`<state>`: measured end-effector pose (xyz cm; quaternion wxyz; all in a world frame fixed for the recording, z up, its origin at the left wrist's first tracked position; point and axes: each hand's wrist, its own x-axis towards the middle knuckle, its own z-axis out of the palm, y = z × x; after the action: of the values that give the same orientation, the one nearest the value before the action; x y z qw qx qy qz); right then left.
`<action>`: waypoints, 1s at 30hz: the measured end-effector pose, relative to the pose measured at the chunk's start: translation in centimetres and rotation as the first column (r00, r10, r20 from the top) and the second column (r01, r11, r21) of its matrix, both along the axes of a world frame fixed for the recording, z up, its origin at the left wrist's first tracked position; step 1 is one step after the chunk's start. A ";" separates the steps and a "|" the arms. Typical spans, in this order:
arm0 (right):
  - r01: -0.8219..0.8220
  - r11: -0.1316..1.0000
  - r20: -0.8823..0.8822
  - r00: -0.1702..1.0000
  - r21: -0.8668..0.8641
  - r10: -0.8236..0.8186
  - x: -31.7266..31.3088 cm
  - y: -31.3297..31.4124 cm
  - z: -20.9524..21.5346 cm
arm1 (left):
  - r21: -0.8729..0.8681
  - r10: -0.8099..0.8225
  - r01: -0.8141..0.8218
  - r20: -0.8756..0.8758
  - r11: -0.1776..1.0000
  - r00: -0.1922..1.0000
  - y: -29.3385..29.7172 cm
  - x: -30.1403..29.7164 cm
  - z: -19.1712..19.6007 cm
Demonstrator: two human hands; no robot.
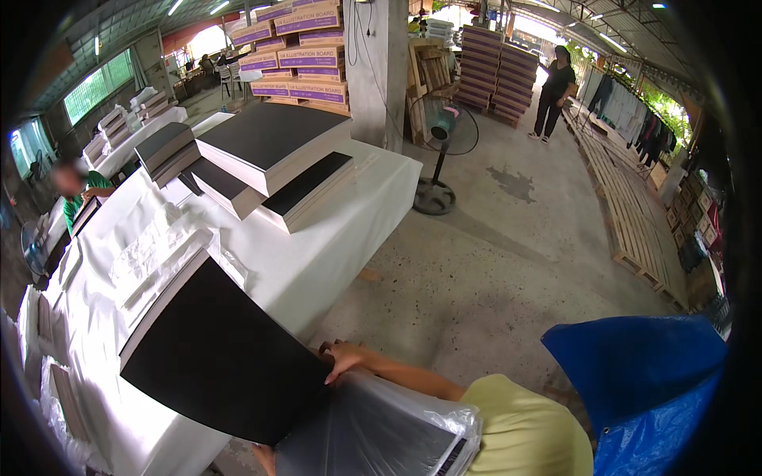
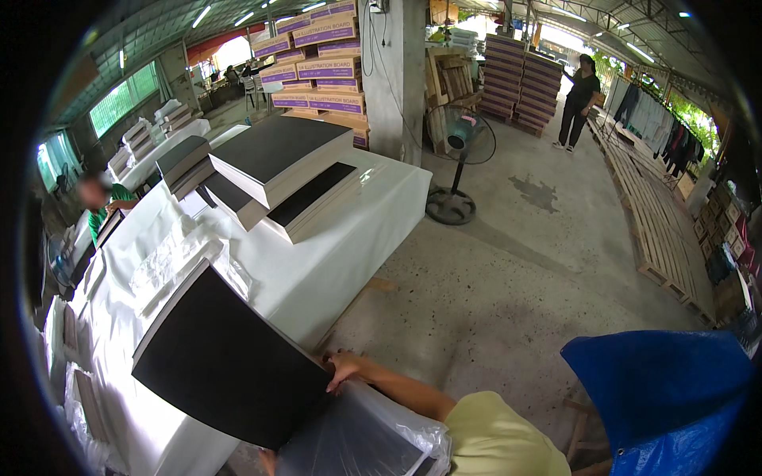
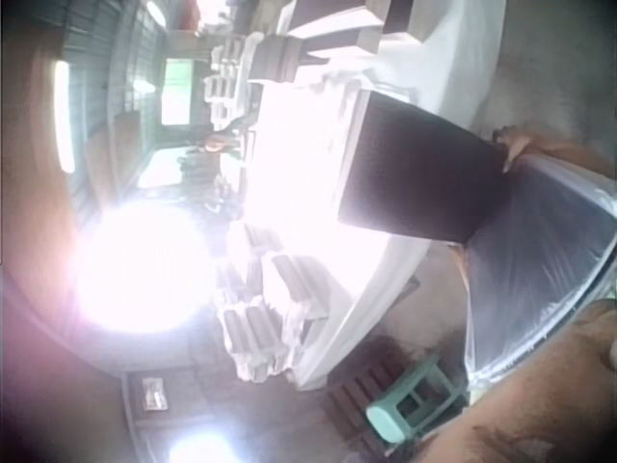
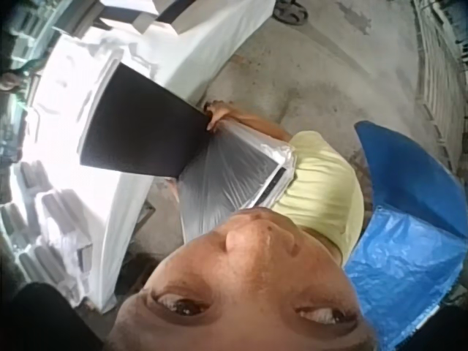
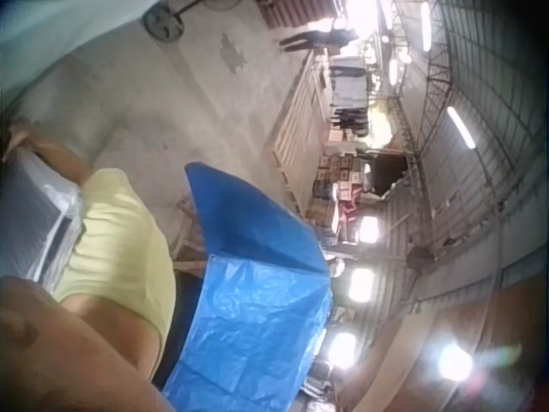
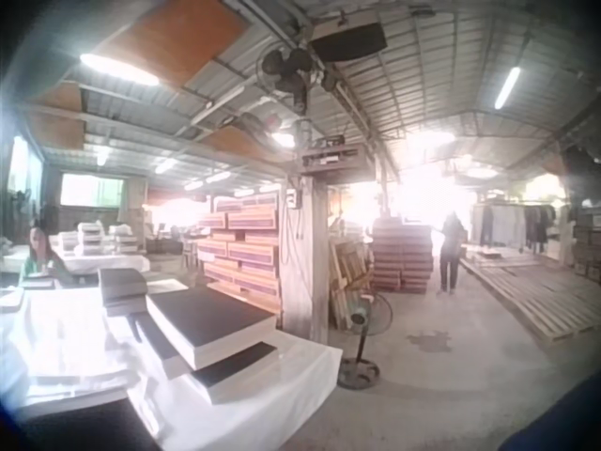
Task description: The person places a large black book into a clear plastic bag by hand, pulling the bag over the book and folding the plastic.
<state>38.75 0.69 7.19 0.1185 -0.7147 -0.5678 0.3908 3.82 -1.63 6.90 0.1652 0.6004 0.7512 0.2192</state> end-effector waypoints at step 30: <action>-0.384 0.398 -0.070 0.640 0.834 0.765 -8.1 3.3 26.0 | 0.609 -0.575 0.092 0.673 0.788 0.465 4.6 4.2 24.5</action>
<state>30.67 4.01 33.24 0.3834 -0.2330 -0.8475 0.2835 8.07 2.95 31.38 0.3842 0.5816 0.3573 0.6217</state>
